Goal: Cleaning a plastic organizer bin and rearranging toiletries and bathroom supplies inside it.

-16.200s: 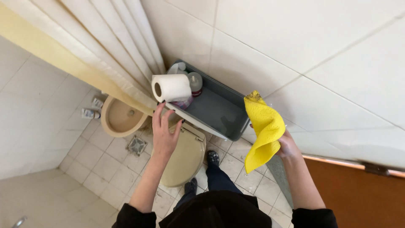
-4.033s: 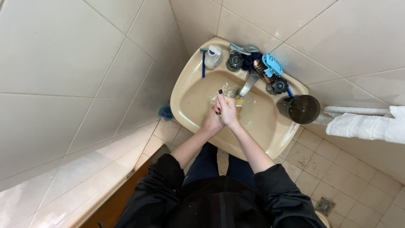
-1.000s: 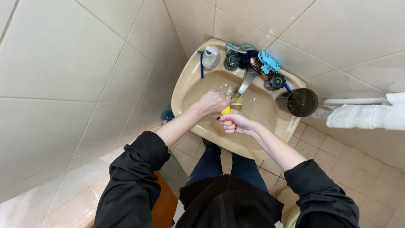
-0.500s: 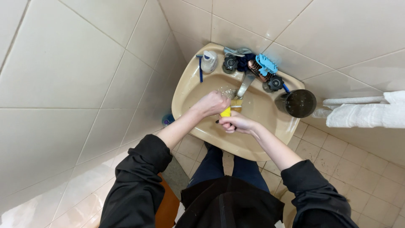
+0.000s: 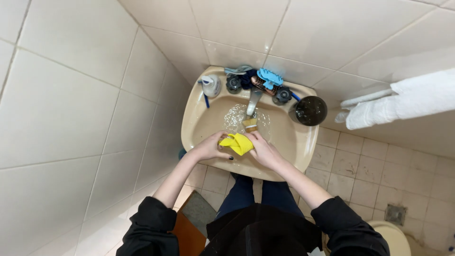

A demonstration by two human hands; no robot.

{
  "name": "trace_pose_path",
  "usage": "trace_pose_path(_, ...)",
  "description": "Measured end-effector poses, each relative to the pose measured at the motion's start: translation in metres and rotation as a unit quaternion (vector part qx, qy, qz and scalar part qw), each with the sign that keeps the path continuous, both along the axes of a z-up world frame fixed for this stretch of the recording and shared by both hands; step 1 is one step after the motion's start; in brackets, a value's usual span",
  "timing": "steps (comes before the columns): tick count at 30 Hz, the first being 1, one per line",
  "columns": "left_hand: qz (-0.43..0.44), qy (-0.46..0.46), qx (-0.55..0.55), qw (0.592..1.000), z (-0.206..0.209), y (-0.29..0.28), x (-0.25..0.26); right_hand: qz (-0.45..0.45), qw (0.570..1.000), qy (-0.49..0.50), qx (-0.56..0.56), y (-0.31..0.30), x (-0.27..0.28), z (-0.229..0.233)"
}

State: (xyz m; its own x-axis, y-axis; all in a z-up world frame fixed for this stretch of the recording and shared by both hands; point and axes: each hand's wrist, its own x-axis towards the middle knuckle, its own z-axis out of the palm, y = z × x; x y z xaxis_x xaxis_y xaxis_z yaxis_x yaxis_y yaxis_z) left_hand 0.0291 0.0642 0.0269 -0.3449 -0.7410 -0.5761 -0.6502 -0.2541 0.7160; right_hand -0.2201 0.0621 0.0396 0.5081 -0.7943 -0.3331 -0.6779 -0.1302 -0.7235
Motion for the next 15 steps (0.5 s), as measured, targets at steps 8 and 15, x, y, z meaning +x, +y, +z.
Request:
trace_pose_path(8,-0.251,-0.433,-0.128,0.856,-0.035,0.024,-0.003,-0.053,0.995,-0.063,-0.051,0.052,-0.099,0.003)
trace_pose_path(15,-0.252,-0.279,-0.147,0.915,0.015,0.038,-0.12,-0.243,0.936,-0.223,-0.123,0.113,-0.223,0.017)
